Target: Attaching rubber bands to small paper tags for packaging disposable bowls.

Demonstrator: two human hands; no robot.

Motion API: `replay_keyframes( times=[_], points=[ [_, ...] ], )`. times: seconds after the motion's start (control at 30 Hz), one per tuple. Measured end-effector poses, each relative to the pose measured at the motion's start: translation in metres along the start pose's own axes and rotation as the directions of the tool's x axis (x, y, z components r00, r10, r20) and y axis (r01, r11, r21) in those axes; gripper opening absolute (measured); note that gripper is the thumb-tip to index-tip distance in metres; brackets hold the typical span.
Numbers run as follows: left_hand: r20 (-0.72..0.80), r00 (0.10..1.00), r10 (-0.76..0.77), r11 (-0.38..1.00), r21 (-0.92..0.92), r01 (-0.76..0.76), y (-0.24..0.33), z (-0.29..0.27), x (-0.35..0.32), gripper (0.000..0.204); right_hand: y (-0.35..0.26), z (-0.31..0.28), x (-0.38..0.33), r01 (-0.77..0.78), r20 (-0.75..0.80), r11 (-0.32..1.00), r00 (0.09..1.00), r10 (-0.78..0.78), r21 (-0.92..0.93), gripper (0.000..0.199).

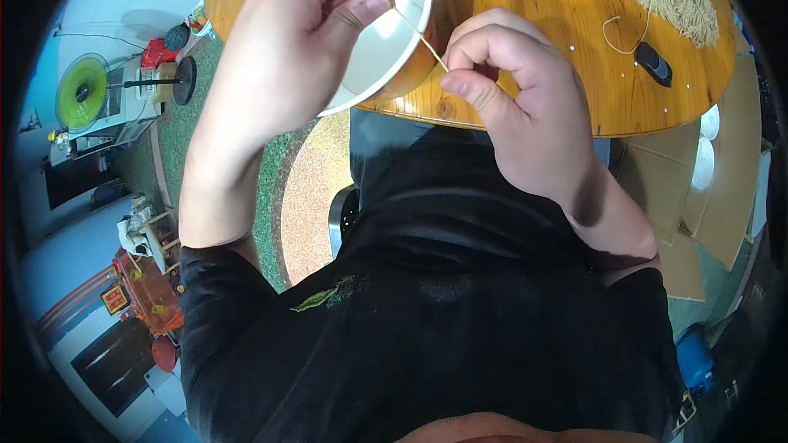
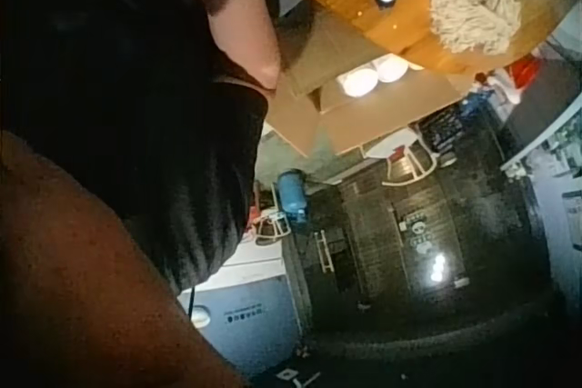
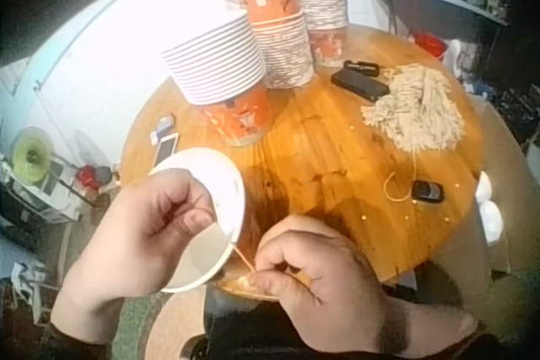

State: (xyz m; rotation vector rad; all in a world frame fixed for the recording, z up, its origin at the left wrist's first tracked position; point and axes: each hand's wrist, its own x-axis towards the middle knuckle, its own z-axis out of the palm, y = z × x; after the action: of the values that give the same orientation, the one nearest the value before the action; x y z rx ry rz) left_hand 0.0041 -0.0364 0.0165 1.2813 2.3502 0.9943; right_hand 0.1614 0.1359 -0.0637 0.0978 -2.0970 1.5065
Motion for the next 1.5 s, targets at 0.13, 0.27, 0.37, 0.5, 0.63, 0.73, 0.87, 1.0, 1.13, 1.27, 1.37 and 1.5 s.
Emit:
replay_keyframes(
  times=[0.13, 0.27, 0.37, 0.5, 0.63, 0.73, 0.87, 1.0, 1.13, 1.27, 1.37, 1.5],
  points=[
    [0.018, 0.999, 0.031, 0.995, 0.099, -0.032, 0.004, 0.003, 0.002, 0.009, 0.009, -0.002, 0.002, 0.029, 0.022, 0.999, 0.999, -0.029, 0.027, 0.011],
    [0.053, 0.999, 0.007, 0.991, 0.135, -0.014, 0.008, 0.005, 0.002, 0.008, 0.017, -0.005, 0.014, 0.410, -0.027, 0.911, 0.911, -0.412, -0.052, 0.014],
    [-0.046, 0.995, 0.093, 0.989, 0.117, -0.087, 0.001, 0.012, 0.004, 0.009, 0.027, 0.003, 0.018, 0.450, 0.001, 0.889, 0.892, -0.452, 0.082, 0.011],
    [-0.081, 0.985, 0.151, 0.979, 0.147, -0.138, 0.003, 0.012, 0.003, 0.007, 0.026, 0.007, 0.019, 0.190, -0.004, 0.871, 0.977, -0.211, 0.453, 0.003],
    [-0.026, 0.981, 0.191, 0.942, 0.284, -0.176, 0.005, 0.006, 0.000, 0.005, 0.022, 0.014, 0.018, 0.019, 0.020, 0.800, 0.999, -0.038, 0.600, 0.009],
    [-0.028, 0.972, 0.235, 0.910, 0.358, -0.210, 0.013, 0.001, -0.004, 0.005, 0.027, 0.014, 0.015, -0.073, 0.018, 0.749, 0.997, 0.081, 0.659, 0.013],
    [-0.037, 0.947, 0.320, 0.862, 0.427, -0.275, 0.014, 0.000, -0.004, 0.007, 0.015, 0.013, 0.014, -0.179, -0.005, 0.642, 0.962, 0.274, 0.745, 0.019],
    [0.003, 0.944, 0.331, 0.814, 0.504, -0.287, 0.019, -0.001, -0.004, 0.008, 0.005, 0.010, 0.013, -0.239, 0.036, 0.692, 0.955, 0.294, 0.681, 0.022],
    [-0.063, 0.940, 0.335, 0.860, 0.429, -0.278, 0.021, -0.003, -0.005, 0.013, -0.006, 0.005, 0.017, -0.318, 0.072, 0.690, 0.930, 0.361, 0.650, 0.023],
    [0.258, 0.809, 0.527, 0.485, 0.691, -0.536, 0.063, -0.034, 0.001, 0.016, -0.019, -0.009, 0.028, -0.476, 0.203, 0.644, 0.868, 0.452, 0.600, 0.024],
    [0.112, 0.662, 0.741, 0.499, 0.567, -0.655, 0.033, -0.013, 0.001, 0.023, -0.022, -0.012, 0.033, -0.503, 0.216, 0.655, 0.856, 0.470, 0.565, 0.024],
    [0.238, 0.613, 0.753, 0.360, 0.630, -0.688, 0.036, -0.022, 0.005, 0.028, -0.028, -0.022, 0.041, -0.561, 0.289, 0.677, 0.827, 0.482, 0.477, 0.025]
  ],
)
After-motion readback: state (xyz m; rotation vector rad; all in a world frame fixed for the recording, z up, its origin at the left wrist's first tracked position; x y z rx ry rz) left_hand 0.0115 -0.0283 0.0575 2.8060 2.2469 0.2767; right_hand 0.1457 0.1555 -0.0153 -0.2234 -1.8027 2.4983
